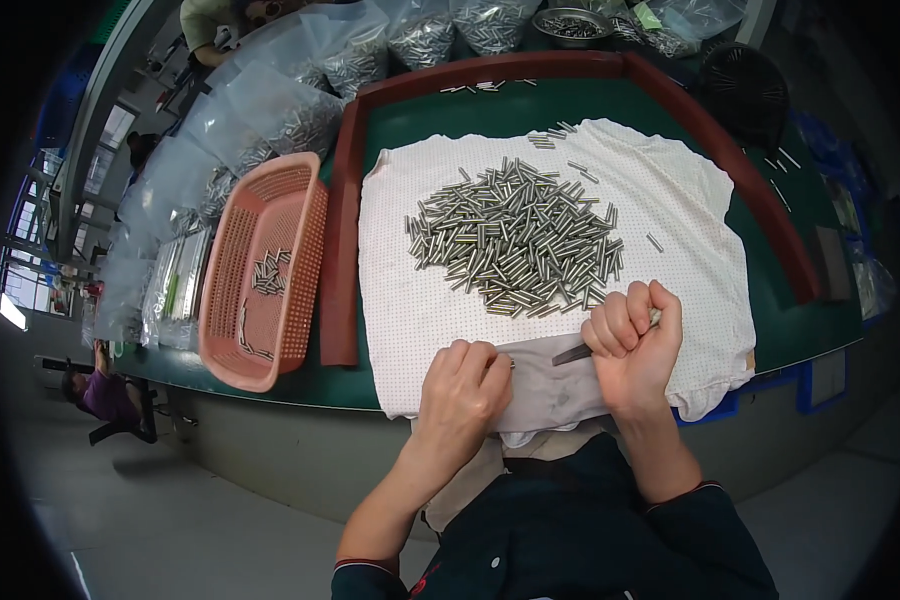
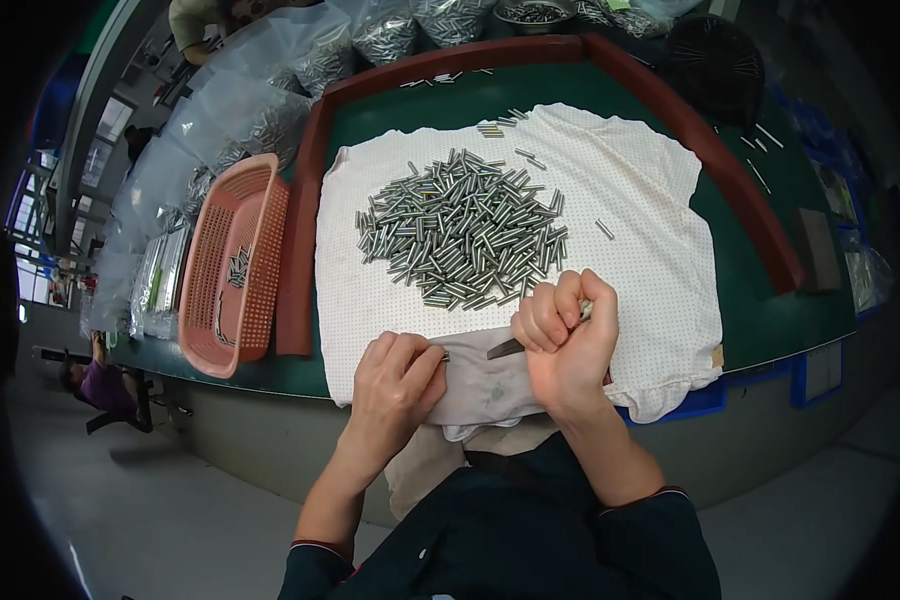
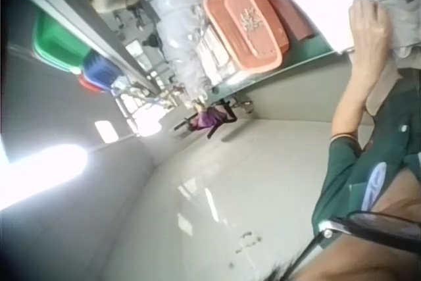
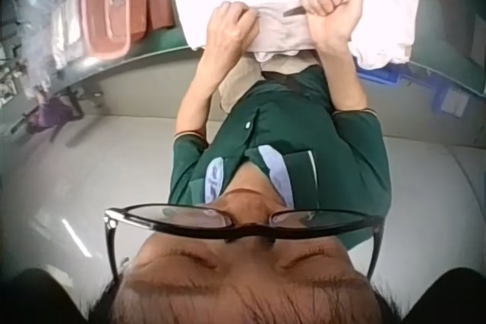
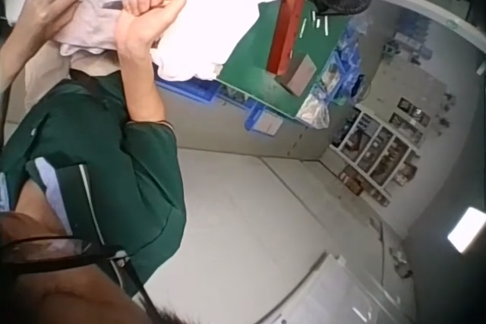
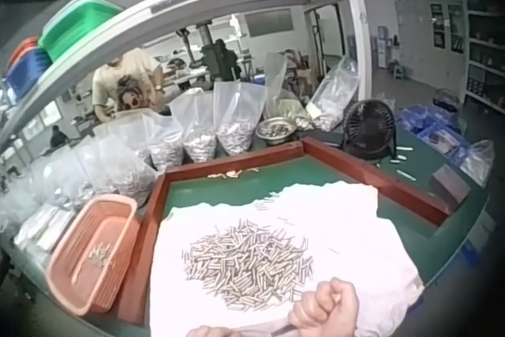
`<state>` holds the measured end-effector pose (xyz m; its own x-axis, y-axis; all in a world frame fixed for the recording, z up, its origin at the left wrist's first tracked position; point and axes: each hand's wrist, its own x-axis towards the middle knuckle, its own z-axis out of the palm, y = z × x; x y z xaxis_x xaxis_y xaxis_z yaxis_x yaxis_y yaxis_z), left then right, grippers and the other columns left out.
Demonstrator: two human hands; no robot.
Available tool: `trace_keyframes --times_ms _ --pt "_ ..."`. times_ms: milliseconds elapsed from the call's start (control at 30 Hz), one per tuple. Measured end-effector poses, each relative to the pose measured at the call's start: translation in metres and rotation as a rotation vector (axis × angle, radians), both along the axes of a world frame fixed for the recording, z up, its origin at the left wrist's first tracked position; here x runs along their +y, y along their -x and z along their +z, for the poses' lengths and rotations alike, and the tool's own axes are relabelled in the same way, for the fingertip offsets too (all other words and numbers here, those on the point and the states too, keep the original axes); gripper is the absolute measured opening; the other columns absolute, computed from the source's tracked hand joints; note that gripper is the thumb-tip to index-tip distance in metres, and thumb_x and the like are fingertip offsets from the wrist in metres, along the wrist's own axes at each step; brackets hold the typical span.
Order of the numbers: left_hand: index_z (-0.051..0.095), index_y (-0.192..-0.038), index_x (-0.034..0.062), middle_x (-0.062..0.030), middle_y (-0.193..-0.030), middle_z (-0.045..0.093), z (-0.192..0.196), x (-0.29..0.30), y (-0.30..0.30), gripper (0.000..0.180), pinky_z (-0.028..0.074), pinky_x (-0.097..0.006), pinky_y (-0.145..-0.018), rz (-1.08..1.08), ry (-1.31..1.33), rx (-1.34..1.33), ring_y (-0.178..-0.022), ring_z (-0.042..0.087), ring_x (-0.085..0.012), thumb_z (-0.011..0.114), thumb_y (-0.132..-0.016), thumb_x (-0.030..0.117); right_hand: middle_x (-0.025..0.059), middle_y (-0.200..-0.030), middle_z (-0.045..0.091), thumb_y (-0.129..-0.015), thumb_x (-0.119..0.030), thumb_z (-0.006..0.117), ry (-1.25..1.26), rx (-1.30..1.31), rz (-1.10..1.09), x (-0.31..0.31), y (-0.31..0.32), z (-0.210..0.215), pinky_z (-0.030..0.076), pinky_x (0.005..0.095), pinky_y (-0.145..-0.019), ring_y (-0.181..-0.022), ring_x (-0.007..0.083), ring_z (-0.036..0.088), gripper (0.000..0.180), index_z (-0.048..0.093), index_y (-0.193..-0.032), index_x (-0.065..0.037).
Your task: Inspecting small metal pins using a manual gauge or file at a manufacturing workbench.
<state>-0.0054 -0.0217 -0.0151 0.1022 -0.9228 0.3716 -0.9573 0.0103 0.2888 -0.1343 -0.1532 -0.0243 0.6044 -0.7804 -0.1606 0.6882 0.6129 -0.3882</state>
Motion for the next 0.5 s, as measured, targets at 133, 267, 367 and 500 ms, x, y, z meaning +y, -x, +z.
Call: trace_keyframes --times_ms 133,267,367,500 --pt "0.054 -0.076 0.0003 -0.0078 -0.072 0.044 0.009 -0.009 -0.002 0.017 0.038 -0.033 -0.059 -0.031 -0.154 -0.075 -0.068 0.046 -0.0234 0.06 -0.059 -0.001 -0.0015 -0.045 0.024 -0.089 -0.025 0.029 -0.005 -0.013 -0.002 -0.002 0.0 0.001 0.019 0.0239 -0.041 -0.04 0.0085 0.017 0.036 0.027 -0.055 -0.013" --pt "0.054 -0.081 -0.0022 -0.0088 -0.073 0.052 0.021 -0.008 -0.012 0.016 0.041 -0.028 -0.06 0.036 -0.115 0.394 -0.066 0.051 -0.0193 0.06 -0.067 0.0 -0.0014 -0.045 0.024 -0.089 -0.025 0.028 -0.047 -0.016 0.003 0.001 -0.002 0.003 0.02 0.024 -0.041 -0.04 0.0088 0.018 0.037 0.027 -0.055 -0.013" --pt "0.055 -0.09 -0.0026 -0.0084 -0.08 0.059 0.01 0.001 -0.02 0.011 0.043 -0.021 -0.061 0.196 -0.065 1.515 -0.066 0.054 -0.0103 0.055 -0.083 0.006 -0.0012 -0.045 0.024 -0.09 -0.026 0.028 -0.043 -0.006 -0.018 -0.001 0.003 -0.001 0.02 0.0243 -0.041 -0.04 0.0091 0.017 0.037 0.027 -0.055 -0.013" --pt "0.055 -0.094 -0.0022 -0.008 -0.081 0.059 0.005 0.01 -0.032 0.013 0.046 -0.018 -0.061 0.27 0.033 1.928 -0.067 0.055 -0.0096 0.052 -0.086 0.008 -0.0011 -0.044 0.023 -0.09 -0.026 0.028 -0.056 -0.021 -0.009 0.001 0.004 0.001 0.02 0.0246 -0.04 -0.039 0.0092 0.017 0.038 0.027 -0.055 -0.013"
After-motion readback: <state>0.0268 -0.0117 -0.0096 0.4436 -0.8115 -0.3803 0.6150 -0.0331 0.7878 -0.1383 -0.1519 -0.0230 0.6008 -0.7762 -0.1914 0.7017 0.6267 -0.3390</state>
